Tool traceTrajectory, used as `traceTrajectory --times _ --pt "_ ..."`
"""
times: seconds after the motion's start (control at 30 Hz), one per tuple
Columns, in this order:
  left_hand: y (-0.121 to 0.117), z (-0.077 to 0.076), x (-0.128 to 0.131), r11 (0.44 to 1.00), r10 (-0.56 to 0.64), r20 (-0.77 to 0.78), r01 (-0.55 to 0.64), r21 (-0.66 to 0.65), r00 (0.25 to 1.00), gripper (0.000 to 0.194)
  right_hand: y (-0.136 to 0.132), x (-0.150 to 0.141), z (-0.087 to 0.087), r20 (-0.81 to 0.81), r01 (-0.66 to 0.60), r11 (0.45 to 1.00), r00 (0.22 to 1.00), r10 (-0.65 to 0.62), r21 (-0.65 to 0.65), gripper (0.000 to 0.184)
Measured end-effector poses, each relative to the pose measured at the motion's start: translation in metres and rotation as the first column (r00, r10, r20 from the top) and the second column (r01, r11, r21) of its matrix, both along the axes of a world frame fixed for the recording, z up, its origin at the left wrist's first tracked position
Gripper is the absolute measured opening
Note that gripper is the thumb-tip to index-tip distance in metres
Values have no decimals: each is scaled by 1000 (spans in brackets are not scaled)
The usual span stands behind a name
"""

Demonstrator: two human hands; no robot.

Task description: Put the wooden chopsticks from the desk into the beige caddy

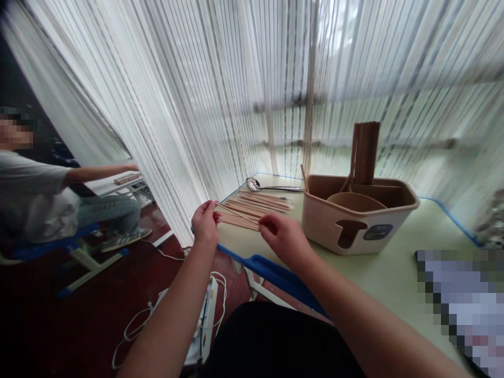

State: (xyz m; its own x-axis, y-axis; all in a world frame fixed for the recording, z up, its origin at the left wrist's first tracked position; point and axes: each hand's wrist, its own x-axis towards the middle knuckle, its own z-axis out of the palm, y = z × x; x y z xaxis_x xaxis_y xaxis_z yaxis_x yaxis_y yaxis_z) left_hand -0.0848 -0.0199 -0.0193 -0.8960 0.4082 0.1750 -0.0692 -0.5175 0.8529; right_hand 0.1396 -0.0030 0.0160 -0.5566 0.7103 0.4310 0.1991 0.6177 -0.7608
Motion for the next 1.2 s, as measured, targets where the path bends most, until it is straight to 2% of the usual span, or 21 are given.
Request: traceTrajectory --times 0.03,0.07,0.13,0.2,0.27,0.33,0.43,0.53,0.6,0.77,0.87,0.97,1.03,1.2 --pt "-1 5 5 1000 -1 27 1 20 1000 37 0 2 0 84 41 987 995 -55 154 17" --pt "-3 12 11 999 -5 52 3 44 999 37 0 4 1 149 58 949 983 -109 310 19" --pt "-5 33 31 993 -53 83 44 108 995 37 -1 10 5 200 58 823 958 -205 565 25" --pt "-8 61 59 978 -82 -47 89 189 996 33 -2 18 12 155 89 690 947 -282 718 27" --pt "-8 88 90 956 -44 -202 100 276 978 32 -1 26 20 46 193 579 928 -371 792 27" --pt "-4 110 119 939 -55 -337 164 303 940 30 0 35 29 -81 330 483 881 -467 811 27" --pt "14 128 151 920 -118 -471 275 279 874 27 6 46 42 -201 510 402 773 -602 760 26" --pt "37 128 169 913 -156 -561 336 232 813 25 15 53 50 -200 615 391 675 -710 685 28" --pt "50 124 174 920 -139 -608 329 213 782 24 20 54 52 -169 643 404 641 -749 651 30" --pt "64 108 172 955 -23 -707 226 194 707 21 24 52 50 -94 612 447 651 -753 652 29" --pt "68 99 167 964 96 -759 131 232 644 17 24 50 49 -125 642 419 627 -769 641 23" --pt "71 92 163 968 112 -792 114 223 601 15 23 50 50 -145 676 396 596 -790 621 18" --pt "72 89 161 971 81 -796 133 199 600 14 23 49 52 -117 666 402 592 -798 629 18" --pt "77 87 162 963 -40 -739 223 151 673 14 24 49 53 -30 613 444 607 -795 654 21"
